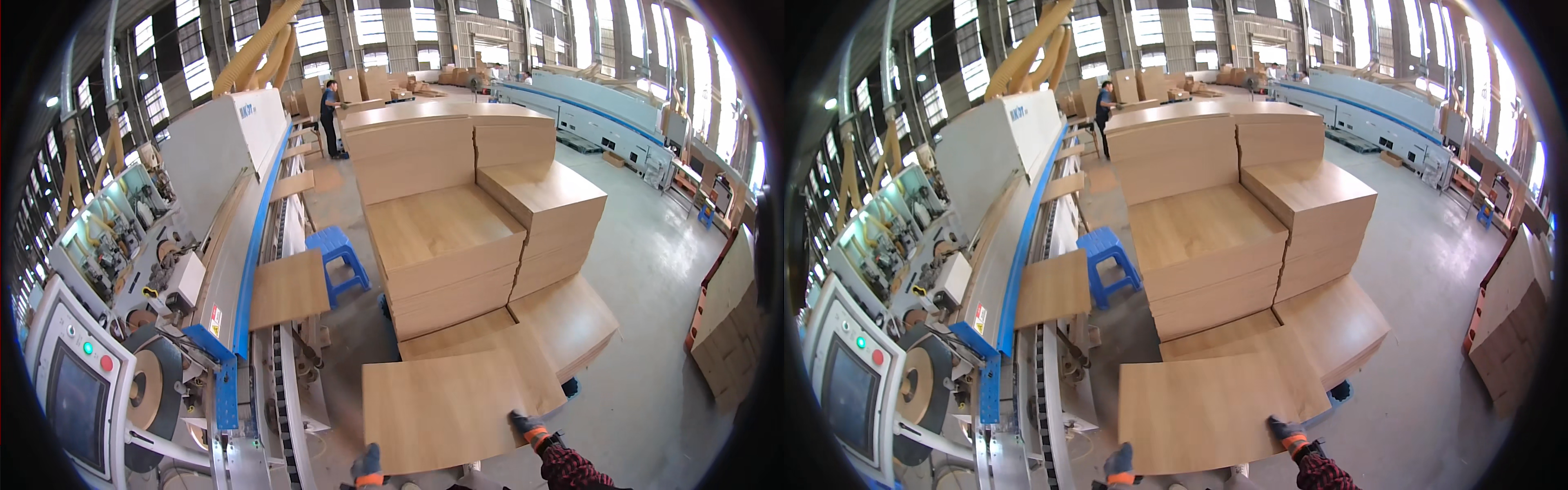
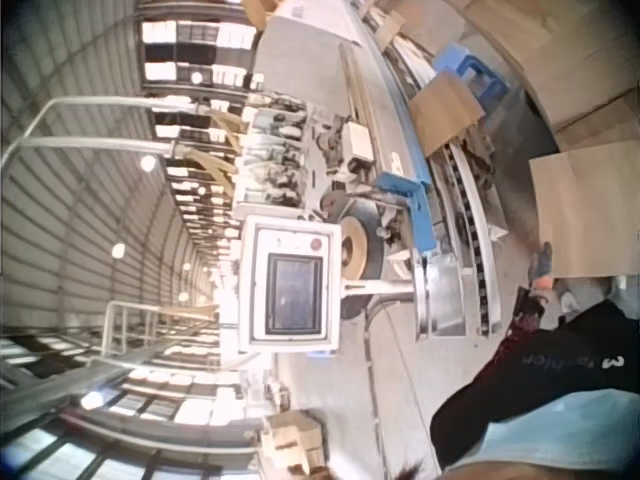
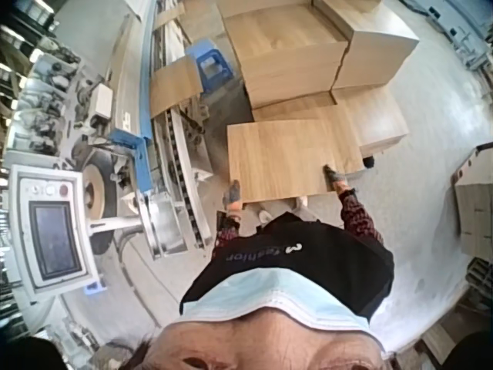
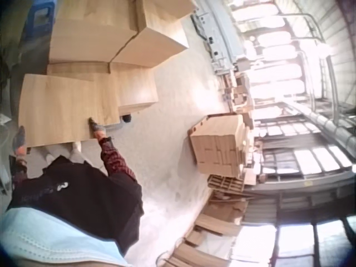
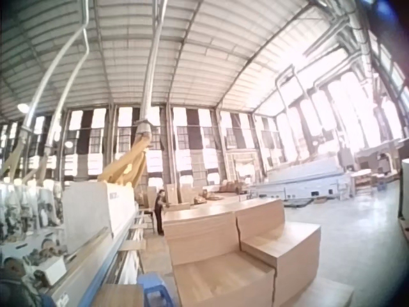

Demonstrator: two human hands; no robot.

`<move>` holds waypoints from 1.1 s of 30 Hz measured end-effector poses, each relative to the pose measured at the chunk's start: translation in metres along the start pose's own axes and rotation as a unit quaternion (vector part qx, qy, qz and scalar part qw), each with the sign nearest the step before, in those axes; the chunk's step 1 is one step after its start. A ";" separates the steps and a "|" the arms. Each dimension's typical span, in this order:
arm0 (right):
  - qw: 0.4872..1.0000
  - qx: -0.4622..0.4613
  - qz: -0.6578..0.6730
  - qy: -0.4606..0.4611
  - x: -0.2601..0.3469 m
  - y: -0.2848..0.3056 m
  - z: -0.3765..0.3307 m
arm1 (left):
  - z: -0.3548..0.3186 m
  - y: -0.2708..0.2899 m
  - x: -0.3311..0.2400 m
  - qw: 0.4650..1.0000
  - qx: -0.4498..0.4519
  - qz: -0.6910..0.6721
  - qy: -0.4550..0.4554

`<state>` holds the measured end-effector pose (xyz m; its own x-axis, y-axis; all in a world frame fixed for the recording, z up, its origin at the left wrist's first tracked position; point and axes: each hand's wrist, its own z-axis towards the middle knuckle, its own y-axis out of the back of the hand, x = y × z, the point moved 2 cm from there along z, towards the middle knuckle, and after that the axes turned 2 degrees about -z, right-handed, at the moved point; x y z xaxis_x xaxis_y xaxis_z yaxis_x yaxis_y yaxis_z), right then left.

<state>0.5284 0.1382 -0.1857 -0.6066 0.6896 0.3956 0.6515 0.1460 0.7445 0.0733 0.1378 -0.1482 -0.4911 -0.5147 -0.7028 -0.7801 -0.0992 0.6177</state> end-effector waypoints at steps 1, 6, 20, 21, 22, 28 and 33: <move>0.996 0.079 0.029 0.031 0.025 -0.007 -0.015 | -0.004 0.018 0.033 0.999 -0.004 0.018 -0.030; 0.974 0.168 -0.044 0.147 0.087 -0.076 -0.076 | -0.072 0.123 0.031 0.990 -0.120 0.025 0.064; 0.850 0.277 0.388 0.223 0.209 -0.222 -0.241 | -0.139 0.120 0.001 0.866 -0.342 0.344 -0.120; 0.854 0.268 0.392 0.211 0.213 -0.238 -0.243 | -0.129 0.124 0.007 0.872 -0.362 0.305 -0.127; 0.831 0.222 0.468 0.201 0.218 -0.253 -0.245 | -0.115 0.129 0.015 0.876 -0.381 0.265 -0.133; 0.934 0.182 0.252 0.176 0.263 -0.243 -0.205 | -0.077 0.144 -0.014 0.876 -0.393 0.234 -0.157; 0.932 0.194 0.268 0.145 0.298 -0.214 -0.192 | -0.046 0.143 -0.023 0.875 -0.397 0.227 -0.160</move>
<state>0.1206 0.1760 -0.1241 -0.2068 0.5241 0.8262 0.9783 0.1204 0.1685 -0.0094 0.0965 -0.0276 -0.8632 -0.4013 -0.3063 -0.0247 -0.5724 0.8196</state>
